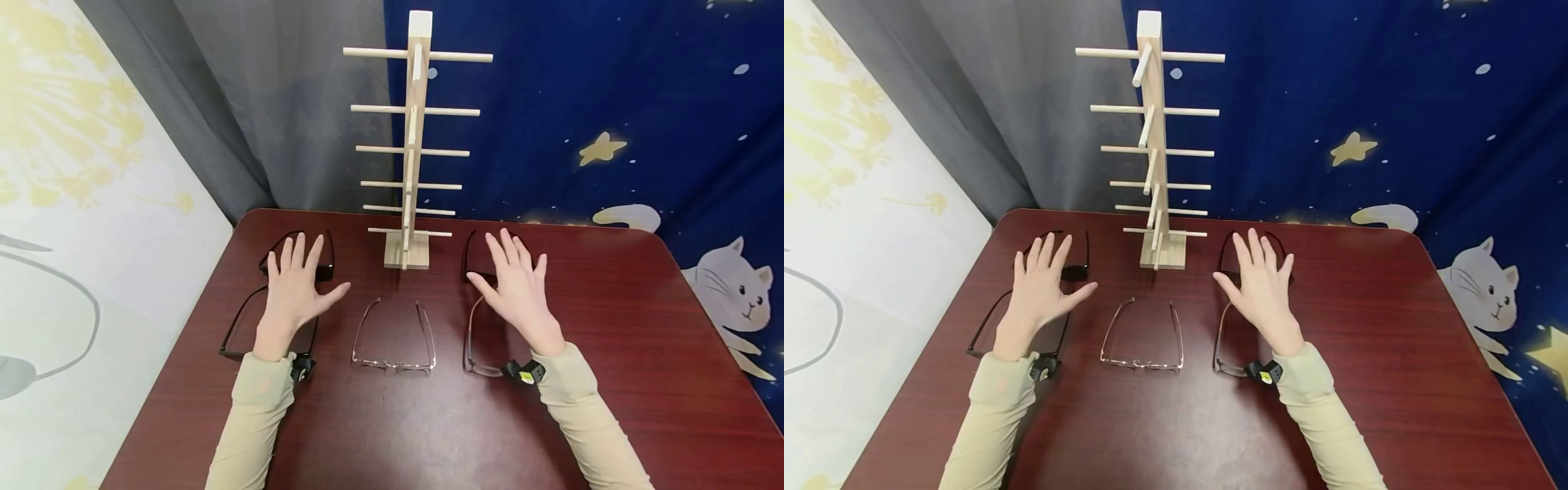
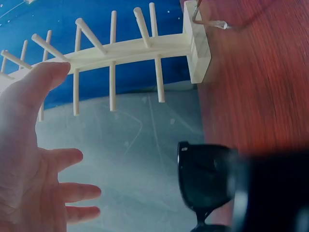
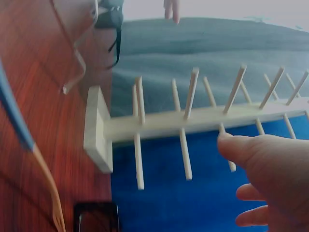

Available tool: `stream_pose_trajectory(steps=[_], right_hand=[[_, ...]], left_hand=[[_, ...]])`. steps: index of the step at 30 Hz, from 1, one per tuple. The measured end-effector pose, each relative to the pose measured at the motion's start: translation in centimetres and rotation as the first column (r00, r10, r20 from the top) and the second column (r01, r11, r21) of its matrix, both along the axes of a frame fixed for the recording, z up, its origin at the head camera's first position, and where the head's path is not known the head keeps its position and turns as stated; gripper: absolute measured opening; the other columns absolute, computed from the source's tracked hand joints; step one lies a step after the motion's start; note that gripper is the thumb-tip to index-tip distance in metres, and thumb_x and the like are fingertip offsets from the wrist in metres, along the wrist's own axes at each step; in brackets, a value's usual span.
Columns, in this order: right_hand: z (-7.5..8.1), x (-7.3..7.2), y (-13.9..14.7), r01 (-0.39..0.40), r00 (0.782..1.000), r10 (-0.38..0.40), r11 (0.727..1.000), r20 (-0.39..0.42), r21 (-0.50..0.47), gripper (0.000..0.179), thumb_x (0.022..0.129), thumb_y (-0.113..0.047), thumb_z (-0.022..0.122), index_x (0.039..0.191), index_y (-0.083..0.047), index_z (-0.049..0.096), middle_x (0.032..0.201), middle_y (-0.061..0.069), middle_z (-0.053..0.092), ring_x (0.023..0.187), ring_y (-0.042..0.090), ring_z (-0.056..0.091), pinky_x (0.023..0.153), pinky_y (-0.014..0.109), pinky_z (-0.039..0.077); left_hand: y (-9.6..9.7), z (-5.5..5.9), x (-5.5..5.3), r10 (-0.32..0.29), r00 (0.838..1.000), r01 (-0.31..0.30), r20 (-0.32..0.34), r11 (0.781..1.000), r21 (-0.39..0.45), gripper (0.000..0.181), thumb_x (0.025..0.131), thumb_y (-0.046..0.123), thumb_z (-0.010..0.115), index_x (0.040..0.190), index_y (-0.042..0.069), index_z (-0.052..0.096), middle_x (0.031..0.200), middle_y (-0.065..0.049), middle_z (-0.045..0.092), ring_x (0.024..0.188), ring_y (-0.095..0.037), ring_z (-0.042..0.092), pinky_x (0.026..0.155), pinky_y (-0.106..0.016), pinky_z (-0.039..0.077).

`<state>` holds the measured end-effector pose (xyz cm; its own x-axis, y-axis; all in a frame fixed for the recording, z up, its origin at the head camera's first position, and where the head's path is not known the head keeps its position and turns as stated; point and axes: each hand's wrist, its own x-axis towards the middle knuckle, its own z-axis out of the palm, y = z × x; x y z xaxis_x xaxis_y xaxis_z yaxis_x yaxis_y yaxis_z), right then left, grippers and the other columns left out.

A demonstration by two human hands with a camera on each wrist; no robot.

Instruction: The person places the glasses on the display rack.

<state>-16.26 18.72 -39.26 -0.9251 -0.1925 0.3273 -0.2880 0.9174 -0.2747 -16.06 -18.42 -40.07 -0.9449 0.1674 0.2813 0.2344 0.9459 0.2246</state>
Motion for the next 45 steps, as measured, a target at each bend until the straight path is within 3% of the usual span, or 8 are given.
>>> stream_pose_trajectory(steps=[5, 15, 26, 32, 39, 45], right_hand=[[0.2, 0.7, -1.5, -0.058, 0.998, 0.055, 0.996, -0.034, -0.072, 0.068, 0.086, -0.042, 0.064, 0.140, -0.008, 0.041, 0.145, 0.019, 0.036, 0.130, 0.039, 0.034, 0.102, 0.069, 0.019], [-0.5, 1.6, -4.8, -0.186, 0.981, 0.171, 0.966, -0.096, -0.179, 0.057, 0.083, -0.029, 0.070, 0.128, 0.001, 0.052, 0.129, 0.023, 0.052, 0.115, 0.039, 0.050, 0.092, 0.053, 0.044], [-1.3, 1.9, -8.4, -0.269, 0.963, 0.264, 0.939, -0.050, -0.214, 0.049, 0.084, -0.023, 0.070, 0.124, 0.001, 0.056, 0.123, 0.018, 0.057, 0.111, 0.033, 0.055, 0.088, 0.047, 0.048], [-1.7, 1.9, -10.8, -0.347, 0.938, 0.341, 0.912, -0.067, -0.217, 0.044, 0.083, -0.019, 0.071, 0.120, 0.002, 0.058, 0.118, 0.017, 0.060, 0.108, 0.031, 0.056, 0.089, 0.045, 0.048], [-2.2, 2.5, -14.3, -0.448, 0.893, 0.445, 0.873, -0.062, -0.190, 0.040, 0.084, -0.020, 0.070, 0.117, 0.000, 0.060, 0.113, 0.013, 0.063, 0.103, 0.027, 0.059, 0.084, 0.038, 0.052], [-2.6, 3.5, -17.7, -0.510, 0.856, 0.516, 0.847, 0.005, -0.149, 0.034, 0.087, -0.024, 0.067, 0.113, -0.002, 0.063, 0.107, 0.010, 0.067, 0.099, 0.023, 0.062, 0.081, 0.035, 0.053]], left_hand=[[-1.4, 0.1, 0.8, -0.025, 0.999, 0.026, -0.032, 0.999, 0.022, 0.089, 0.077, 0.056, 0.062, 0.146, 0.009, 0.030, 0.146, -0.025, 0.029, 0.135, -0.042, 0.020, 0.107, -0.064, 0.013], [-4.9, -0.6, 2.4, -0.016, 1.000, 0.015, 0.013, 0.998, 0.056, 0.086, 0.081, 0.050, 0.063, 0.145, 0.006, 0.029, 0.144, -0.027, 0.031, 0.133, -0.043, 0.026, 0.106, -0.060, 0.022], [-8.1, -2.0, 4.0, -0.008, 1.000, 0.007, 0.009, 0.999, 0.050, 0.082, 0.080, 0.037, 0.068, 0.137, -0.011, 0.035, 0.134, -0.033, 0.040, 0.122, -0.047, 0.039, 0.094, -0.059, 0.040], [-10.1, -2.7, 5.2, 0.051, 0.996, -0.055, 0.078, 0.997, 0.058, 0.072, 0.084, 0.028, 0.067, 0.134, -0.015, 0.038, 0.131, -0.035, 0.043, 0.118, -0.049, 0.041, 0.084, -0.061, 0.044], [-11.5, -2.8, 6.2, 0.105, 0.972, -0.125, 0.211, 0.988, 0.085, 0.057, 0.091, 0.022, 0.058, 0.131, -0.015, 0.042, 0.126, -0.037, 0.046, 0.114, -0.052, 0.044, 0.079, -0.064, 0.044], [-12.1, -3.2, 6.6, 0.107, 0.977, -0.130, 0.184, 0.985, 0.112, 0.043, 0.091, 0.015, 0.056, 0.121, -0.016, 0.052, 0.112, -0.036, 0.056, 0.100, -0.049, 0.055, 0.074, -0.060, 0.048]])
